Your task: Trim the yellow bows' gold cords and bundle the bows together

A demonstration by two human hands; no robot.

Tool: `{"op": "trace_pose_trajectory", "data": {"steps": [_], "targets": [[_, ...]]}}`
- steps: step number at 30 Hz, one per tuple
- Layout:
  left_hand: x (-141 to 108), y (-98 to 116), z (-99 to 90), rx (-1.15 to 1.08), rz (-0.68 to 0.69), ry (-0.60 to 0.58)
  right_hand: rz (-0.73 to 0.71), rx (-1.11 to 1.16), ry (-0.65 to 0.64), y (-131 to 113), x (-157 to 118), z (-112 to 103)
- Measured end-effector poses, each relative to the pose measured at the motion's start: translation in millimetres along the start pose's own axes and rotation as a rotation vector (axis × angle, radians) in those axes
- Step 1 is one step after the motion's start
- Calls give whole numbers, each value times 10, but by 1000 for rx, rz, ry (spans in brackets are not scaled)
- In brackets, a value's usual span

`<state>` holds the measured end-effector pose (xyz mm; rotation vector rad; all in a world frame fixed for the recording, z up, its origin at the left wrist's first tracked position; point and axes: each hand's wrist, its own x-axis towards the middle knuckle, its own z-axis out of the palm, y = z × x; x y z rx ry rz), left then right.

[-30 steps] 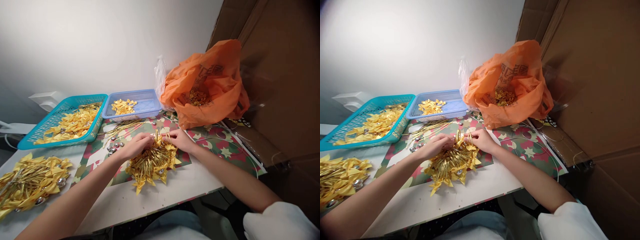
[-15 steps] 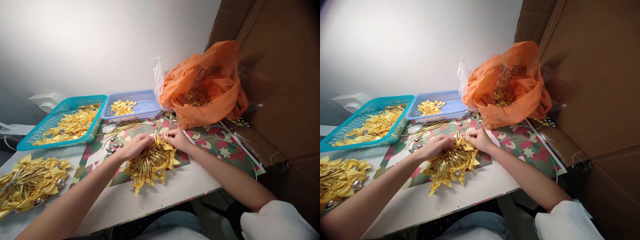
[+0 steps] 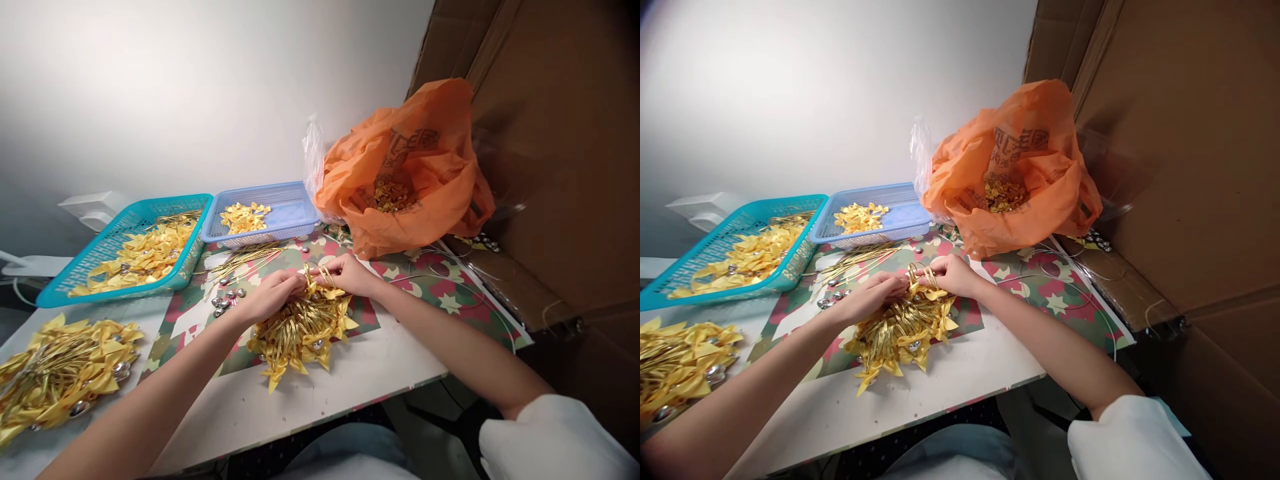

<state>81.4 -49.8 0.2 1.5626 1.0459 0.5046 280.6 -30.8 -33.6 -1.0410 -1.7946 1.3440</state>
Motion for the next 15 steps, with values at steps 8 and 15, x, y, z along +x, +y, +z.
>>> {"op": "trace_pose_trajectory", "data": {"steps": [8, 15], "targets": [[-8, -40, -15, 79, 11, 34, 17, -33, 97, 23, -1, 40], [-52, -35, -31, 118, 22, 94, -42, -60, 165, -62, -70, 23]]}}
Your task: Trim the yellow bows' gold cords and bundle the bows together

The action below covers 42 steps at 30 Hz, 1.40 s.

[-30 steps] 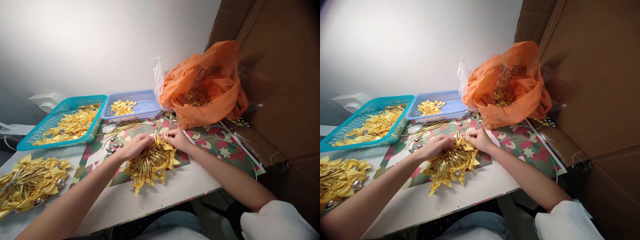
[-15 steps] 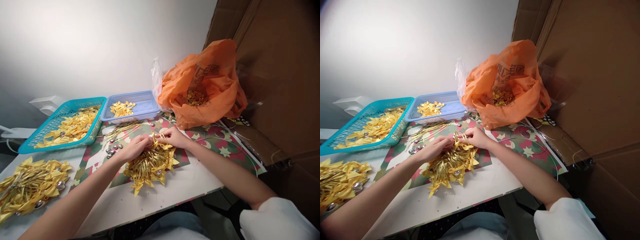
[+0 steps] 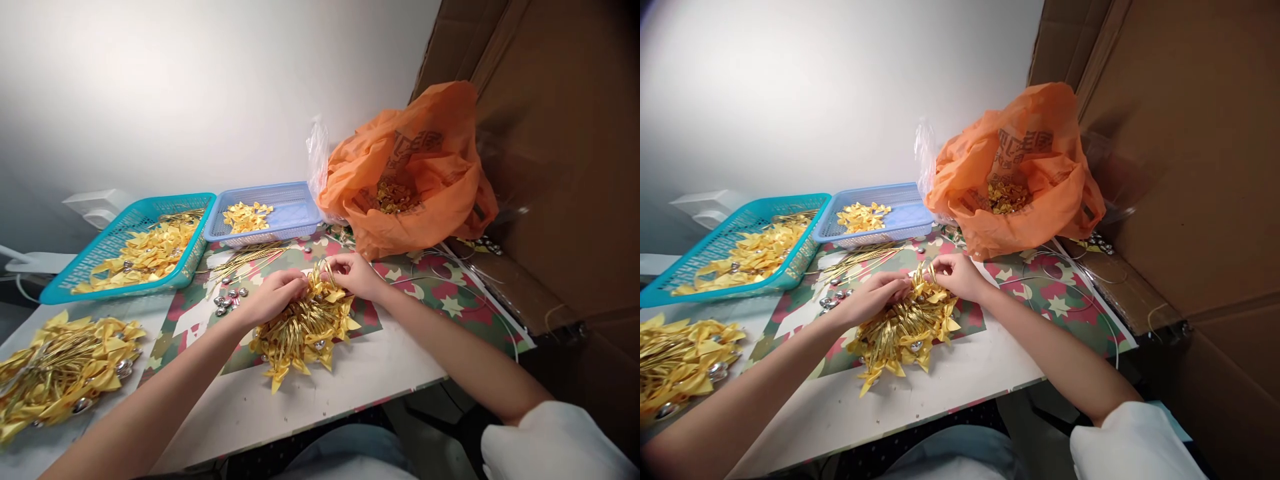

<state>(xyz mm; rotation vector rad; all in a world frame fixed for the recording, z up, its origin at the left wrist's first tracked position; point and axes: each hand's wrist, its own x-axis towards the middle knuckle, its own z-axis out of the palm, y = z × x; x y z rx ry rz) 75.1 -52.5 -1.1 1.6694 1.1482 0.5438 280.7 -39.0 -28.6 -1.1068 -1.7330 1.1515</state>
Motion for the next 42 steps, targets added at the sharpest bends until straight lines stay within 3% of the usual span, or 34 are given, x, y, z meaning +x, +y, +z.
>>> {"op": "trace_pose_trajectory", "data": {"steps": [6, 14, 23, 30, 34, 38, 42], "targets": [[-43, 41, 30, -38, 6, 86, -136, -132, 39, -173, -72, -72], [-187, 99, -41, -142, 43, 366, -67, 33, 93, -343, -159, -237], [-440, 126, -303, -293, 259, 527, -92, 122, 91, -877, -283, -504], [-713, 231, -415, -189, 584, 750, -147, 303, 187, -975, -226, -420], [-809, 272, -409, -209, 600, 833, -82, 373, 270, -877, -130, -374], [-854, 289, -455, -185, 610, 936, -122, 365, 405, -834, -80, -301], [-834, 354, -558, -202, 689, 1007, -116, 298, 378, -885, -21, -190]]}}
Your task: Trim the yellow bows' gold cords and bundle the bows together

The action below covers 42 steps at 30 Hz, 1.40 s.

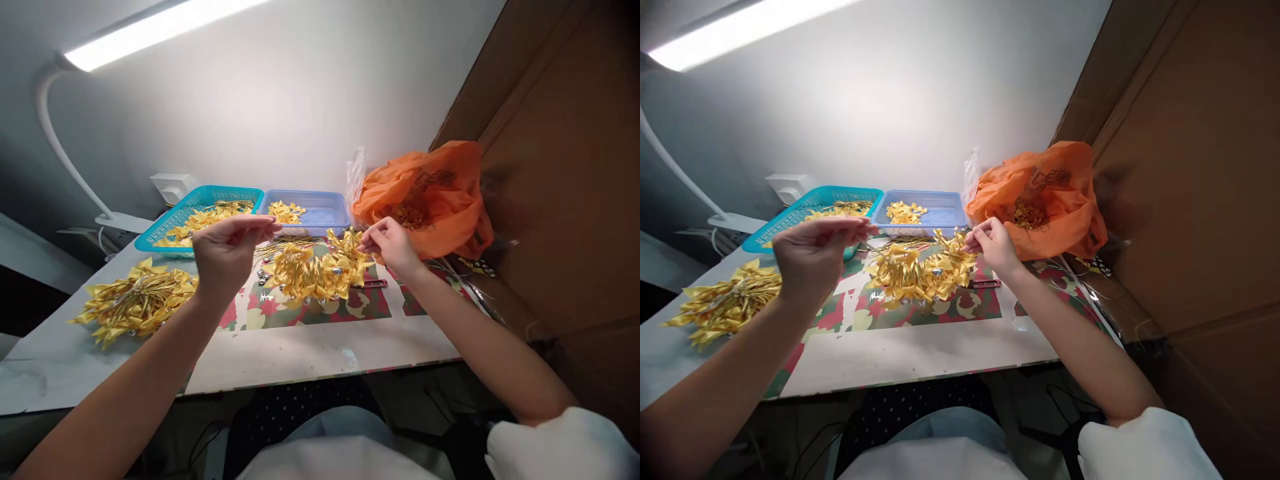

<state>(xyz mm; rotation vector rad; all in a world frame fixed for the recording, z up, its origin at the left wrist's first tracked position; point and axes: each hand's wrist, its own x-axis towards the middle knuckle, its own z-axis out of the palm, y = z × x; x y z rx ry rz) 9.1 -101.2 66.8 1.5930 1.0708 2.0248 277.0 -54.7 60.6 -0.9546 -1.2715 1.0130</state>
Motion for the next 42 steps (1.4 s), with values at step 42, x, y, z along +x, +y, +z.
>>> {"op": "trace_pose_trajectory", "data": {"steps": [42], "targets": [[354, 205, 98, 94, 182, -114, -384, -60, -269, -531, 183, 268]]}}
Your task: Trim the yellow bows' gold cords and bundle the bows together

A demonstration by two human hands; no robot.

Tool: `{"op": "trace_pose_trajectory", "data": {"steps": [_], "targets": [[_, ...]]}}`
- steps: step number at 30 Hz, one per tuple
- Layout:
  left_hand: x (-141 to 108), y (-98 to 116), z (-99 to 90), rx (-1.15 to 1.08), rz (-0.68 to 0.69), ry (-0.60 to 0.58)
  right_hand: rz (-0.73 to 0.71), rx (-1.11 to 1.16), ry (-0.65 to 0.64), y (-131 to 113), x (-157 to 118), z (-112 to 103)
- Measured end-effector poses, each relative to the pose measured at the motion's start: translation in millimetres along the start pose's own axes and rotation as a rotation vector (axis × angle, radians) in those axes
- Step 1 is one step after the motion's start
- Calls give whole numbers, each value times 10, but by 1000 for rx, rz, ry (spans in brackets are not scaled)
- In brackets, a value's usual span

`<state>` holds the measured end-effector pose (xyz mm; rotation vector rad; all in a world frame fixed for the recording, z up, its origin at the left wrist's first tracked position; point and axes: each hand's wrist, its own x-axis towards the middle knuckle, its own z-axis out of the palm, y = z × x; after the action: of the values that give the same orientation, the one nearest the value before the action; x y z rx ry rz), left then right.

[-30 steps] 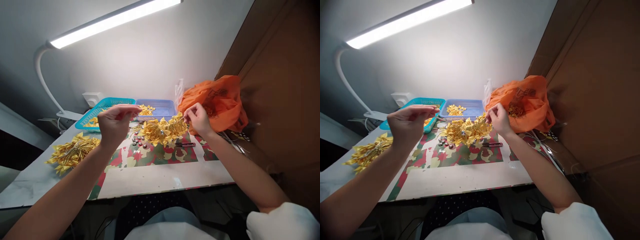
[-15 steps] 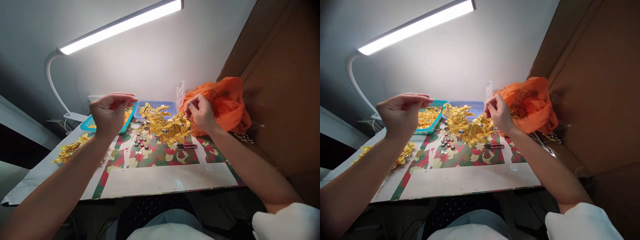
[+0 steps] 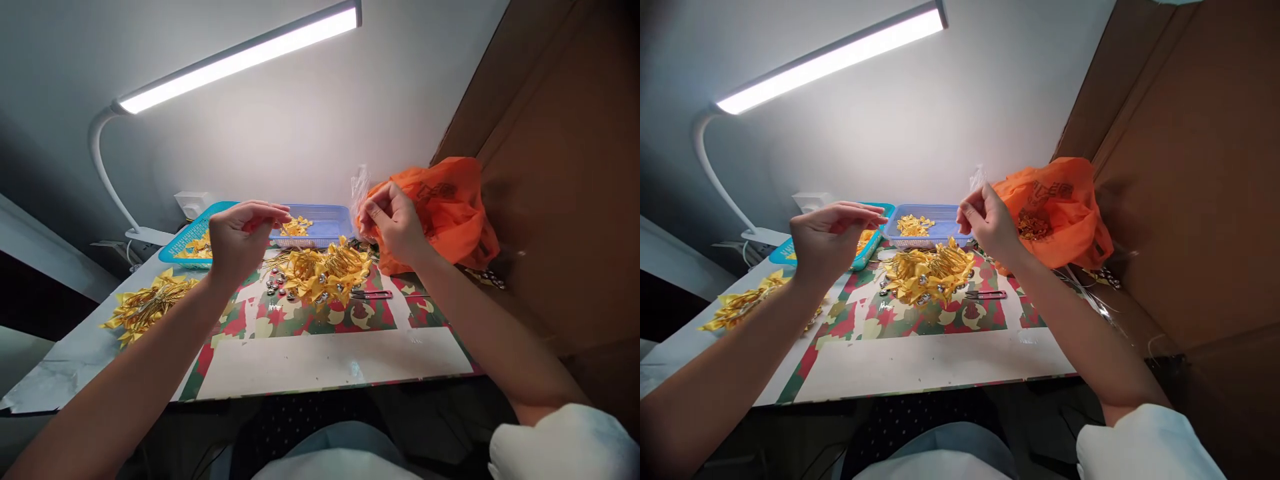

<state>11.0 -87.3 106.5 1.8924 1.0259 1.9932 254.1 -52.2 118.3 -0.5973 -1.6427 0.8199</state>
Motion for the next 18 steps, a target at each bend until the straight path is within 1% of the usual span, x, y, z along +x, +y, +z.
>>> {"op": "trace_pose_trajectory", "data": {"steps": [4, 7, 10, 12, 16, 18], "targets": [[-21, 50, 147, -29, -103, -149, 20, -80, -106, -16, 42, 119], [5, 32, 289, -80, -227, -230, -24, -191, -132, -29, 90, 215], [48, -24, 399, -144, -332, -282, -94, -296, -110, -41, 138, 300], [71, -55, 433, -173, -386, -322, -125, -331, -87, -36, 161, 342], [100, -70, 424, -226, -477, -423, -188, -345, 42, 36, 193, 383], [106, -77, 403, -255, -518, -467, -213, -386, 59, 101, 201, 391]]}}
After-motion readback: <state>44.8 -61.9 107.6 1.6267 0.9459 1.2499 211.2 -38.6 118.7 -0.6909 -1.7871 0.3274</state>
